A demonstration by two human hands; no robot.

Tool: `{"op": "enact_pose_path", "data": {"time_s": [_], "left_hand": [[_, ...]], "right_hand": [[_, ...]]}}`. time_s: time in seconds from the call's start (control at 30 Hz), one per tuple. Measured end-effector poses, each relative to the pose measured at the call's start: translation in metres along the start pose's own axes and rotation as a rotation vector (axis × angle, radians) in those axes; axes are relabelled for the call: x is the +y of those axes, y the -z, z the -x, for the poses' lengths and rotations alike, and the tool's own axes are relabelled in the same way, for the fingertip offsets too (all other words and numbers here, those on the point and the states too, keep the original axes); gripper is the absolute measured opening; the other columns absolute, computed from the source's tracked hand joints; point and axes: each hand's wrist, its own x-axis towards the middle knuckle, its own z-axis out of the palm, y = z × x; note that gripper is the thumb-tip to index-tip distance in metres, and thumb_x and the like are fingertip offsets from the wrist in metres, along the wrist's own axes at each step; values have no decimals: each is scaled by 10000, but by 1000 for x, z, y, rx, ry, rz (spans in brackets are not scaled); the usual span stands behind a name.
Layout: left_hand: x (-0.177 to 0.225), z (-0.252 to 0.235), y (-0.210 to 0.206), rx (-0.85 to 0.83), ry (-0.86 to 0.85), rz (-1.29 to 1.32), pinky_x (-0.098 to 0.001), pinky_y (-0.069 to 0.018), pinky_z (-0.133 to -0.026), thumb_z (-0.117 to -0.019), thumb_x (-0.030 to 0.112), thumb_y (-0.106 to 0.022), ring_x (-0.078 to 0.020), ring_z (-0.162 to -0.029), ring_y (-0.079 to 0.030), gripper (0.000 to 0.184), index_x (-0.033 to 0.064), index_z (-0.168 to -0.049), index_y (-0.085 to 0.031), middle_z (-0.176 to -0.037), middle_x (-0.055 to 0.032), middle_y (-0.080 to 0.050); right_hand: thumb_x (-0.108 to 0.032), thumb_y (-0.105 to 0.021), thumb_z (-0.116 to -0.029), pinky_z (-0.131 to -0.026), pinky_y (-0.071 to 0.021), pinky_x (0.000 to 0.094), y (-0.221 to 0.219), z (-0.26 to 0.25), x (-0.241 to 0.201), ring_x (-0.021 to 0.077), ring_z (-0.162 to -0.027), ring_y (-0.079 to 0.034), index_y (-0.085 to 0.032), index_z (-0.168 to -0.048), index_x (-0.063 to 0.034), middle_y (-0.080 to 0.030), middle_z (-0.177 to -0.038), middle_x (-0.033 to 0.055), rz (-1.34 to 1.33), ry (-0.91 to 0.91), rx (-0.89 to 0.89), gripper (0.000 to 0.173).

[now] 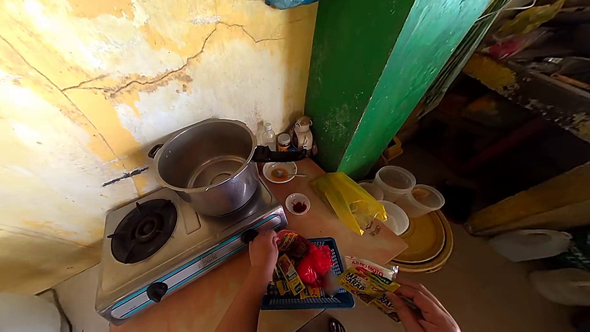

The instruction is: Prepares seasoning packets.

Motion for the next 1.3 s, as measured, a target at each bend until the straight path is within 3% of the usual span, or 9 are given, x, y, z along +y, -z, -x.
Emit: {"op": "enact_pose_path", "data": {"time_s": [0.23,0.4,0.47,0.53,0.63,0.8,1.1,1.2,1.3], "left_hand": [[34,19,36,110,-316,-291,-574,-370,-1082,-1021,142,-587,-276,-1109,-660,183,147,-1120,-740,-1101,-88,-719],[37,19,24,401,-349,-207,-643,-409,-1026,-972,217,-697,-362,-1275,-586,331,184,-1301,-691,-1442,-137,-582],[39,28,21,534,-405,-104,-593,-497,-937,-916,188,-738,-364,-1122,-655,241,105,-1142,-745,-1223,-165,-677],[45,49,21,238,-313,-49,-518,-530,-948,-974,222,-622,-314,-1052,-678,212,69,-1035,-754,-1074,-140,-709],[46,65,1,-392,-164,-78,-560,-491,-1018,-1019,267,-523,-331,-1202,-634,324,80,-1198,-717,-1236,-157,-687],[30,75,-59,-406,-76,-288,-585,-526,-904,-1039,281,-505,-399,-1117,-670,649,281,-1640,-259,-1216,-197,-691],[2,77,-58,64,-158,-357,-528,-562,-785,-987,205,-566,-370,-929,-728,416,121,-1392,-606,-1056,-184,-735],[-10,77,-55,342,-174,-375,-601,-521,-844,-854,24,-709,-422,-1131,-663,403,184,-1222,-753,-1351,-190,-645],[-4,78,-40,113,-40,-453,-670,-346,-1065,-935,-25,-604,-395,-1504,-325,379,156,-1245,-723,-1652,-72,-352]], "right_hand": [[-84,-643,-968,-853,-534,163,19,5,13,95,-1025,-646,-672,-894,34,-684,-1061,163,-4,-17,-9,142],[-89,-648,-970,-858,-534,169,27,2,17,103,-1026,-648,-673,-894,38,-684,-1058,175,-11,-17,-6,151],[-93,-651,-967,-864,-533,163,29,1,20,93,-1032,-649,-671,-889,30,-687,-1062,165,-21,-13,3,147],[-92,-652,-967,-861,-538,166,31,1,23,93,-1032,-653,-673,-892,29,-689,-1065,164,-33,-11,1,145],[-81,-650,-966,-866,-540,175,33,0,25,107,-1035,-652,-672,-895,37,-685,-1058,169,-34,-9,-18,140],[-78,-643,-962,-871,-544,192,34,0,28,127,-1034,-658,-674,-896,36,-690,-1057,181,-18,-3,-31,135],[-94,-653,-964,-872,-544,174,27,-4,26,102,-1036,-658,-687,-897,28,-694,-1066,159,-61,10,-56,143],[-100,-656,-963,-884,-536,170,25,-5,25,97,-1047,-652,-686,-903,27,-691,-1073,163,-62,13,-70,143],[-104,-655,-965,-894,-535,175,23,-5,24,104,-1061,-653,-690,-906,21,-694,-1083,162,-57,14,-74,142]]}}
